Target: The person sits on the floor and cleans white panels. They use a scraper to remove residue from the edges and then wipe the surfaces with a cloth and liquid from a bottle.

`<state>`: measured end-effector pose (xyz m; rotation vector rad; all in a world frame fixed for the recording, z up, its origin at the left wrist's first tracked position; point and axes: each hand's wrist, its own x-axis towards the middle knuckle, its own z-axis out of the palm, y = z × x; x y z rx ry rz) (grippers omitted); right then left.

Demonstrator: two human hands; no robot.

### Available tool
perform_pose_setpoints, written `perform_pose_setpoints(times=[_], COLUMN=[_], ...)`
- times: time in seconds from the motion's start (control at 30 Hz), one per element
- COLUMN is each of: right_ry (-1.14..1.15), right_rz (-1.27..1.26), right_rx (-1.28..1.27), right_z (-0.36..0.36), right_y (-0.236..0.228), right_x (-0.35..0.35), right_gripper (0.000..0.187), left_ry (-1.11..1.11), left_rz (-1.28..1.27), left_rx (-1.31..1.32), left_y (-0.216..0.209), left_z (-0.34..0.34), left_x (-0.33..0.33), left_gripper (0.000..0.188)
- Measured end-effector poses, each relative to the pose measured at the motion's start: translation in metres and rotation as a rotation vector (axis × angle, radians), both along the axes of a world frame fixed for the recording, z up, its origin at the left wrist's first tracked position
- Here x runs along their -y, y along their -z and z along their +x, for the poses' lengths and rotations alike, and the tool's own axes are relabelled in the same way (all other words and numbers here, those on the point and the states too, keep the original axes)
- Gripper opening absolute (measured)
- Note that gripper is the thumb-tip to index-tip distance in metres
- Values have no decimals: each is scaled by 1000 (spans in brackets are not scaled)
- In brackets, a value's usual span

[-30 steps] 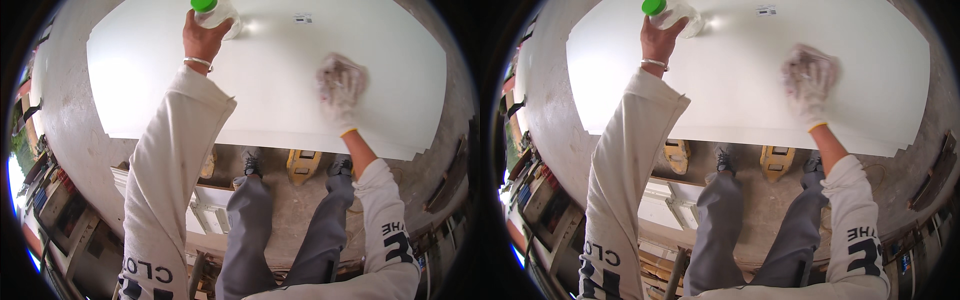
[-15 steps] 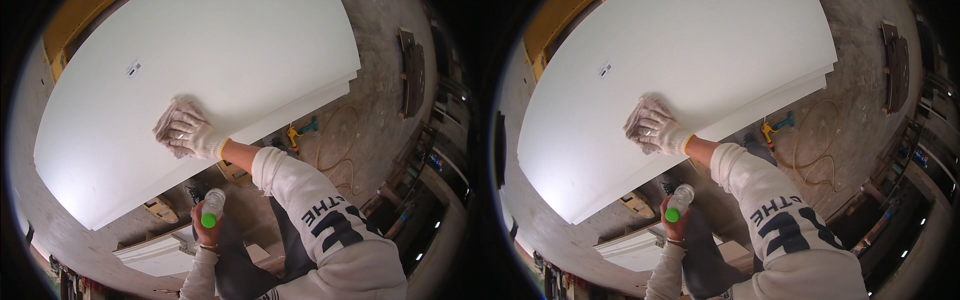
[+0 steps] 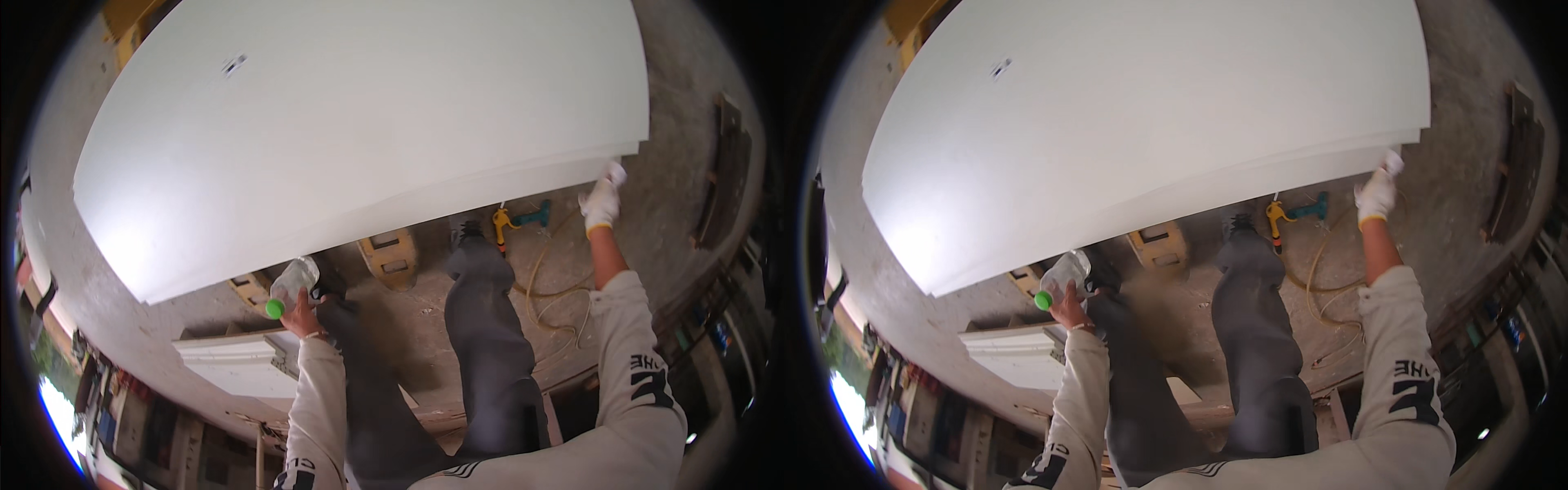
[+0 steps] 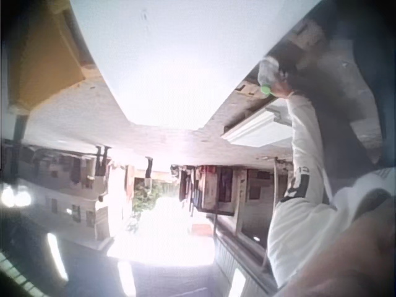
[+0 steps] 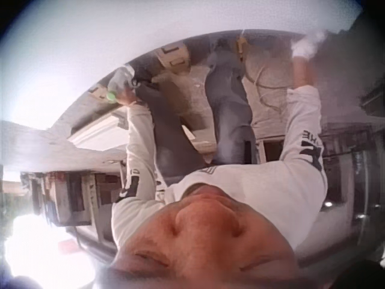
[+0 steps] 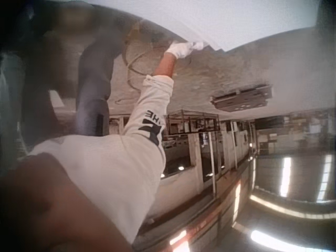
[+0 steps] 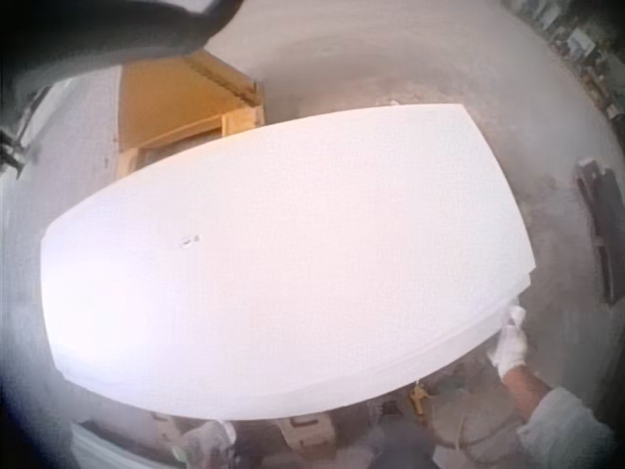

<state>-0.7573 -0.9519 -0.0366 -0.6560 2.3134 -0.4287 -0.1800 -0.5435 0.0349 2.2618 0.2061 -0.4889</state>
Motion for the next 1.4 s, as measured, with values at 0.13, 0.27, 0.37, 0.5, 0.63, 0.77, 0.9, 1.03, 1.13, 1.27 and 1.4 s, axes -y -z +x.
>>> perform_pose_setpoints(times=[0.13, 0.27, 0.37, 0.5, 0.63, 0.77, 0.9, 1.03, 1.13, 1.27, 1.4], right_ry=[120, 62, 117, 285, 225, 79, 10, -6, 34, 119, 89], right_rz=[-231, -298, -230, -40, 97, 161, 222, 243, 258, 237, 209], right_rx=[206, 362, 461, 626, 662, 687, 694, 685, 716, 762, 787], right_z=[28, 69, 125, 221, 267, 306, 324, 318, 324, 331, 343], right_y=[-53, -75, -67, -69, -55, -64, -76, -74, -81, -107, -111], right_x=[-16, -54, -94, -173, -233, -259, -268, -279, -292, -311, -309], right_gripper=[61, 58, 58, 52, 49, 45, 42, 43, 46, 48, 47], left_ry=[-155, -214, -248, 52, 132, 80, 49, -399, -480, -289, -552], left_rz=[-58, -176, -105, 27, 113, 107, 31, -35, -118, -578, -522], left_rx=[-15, -15, -24, 33, 19, -106, -67, -420, -1180, -649, -653], left_y=[53, 108, 133, 123, 106, 97, 93, 80, 37, 18, 47], left_z=[26, 30, 28, 15, 3, -6, -27, -49, -57, 13, 126], left_x=[-36, -68, -105, -127, -150, -174, -191, -161, -93, 40, 95], left_gripper=[57, 59, 54, 74, 79, 80, 93, 61, 30, 67, 75])
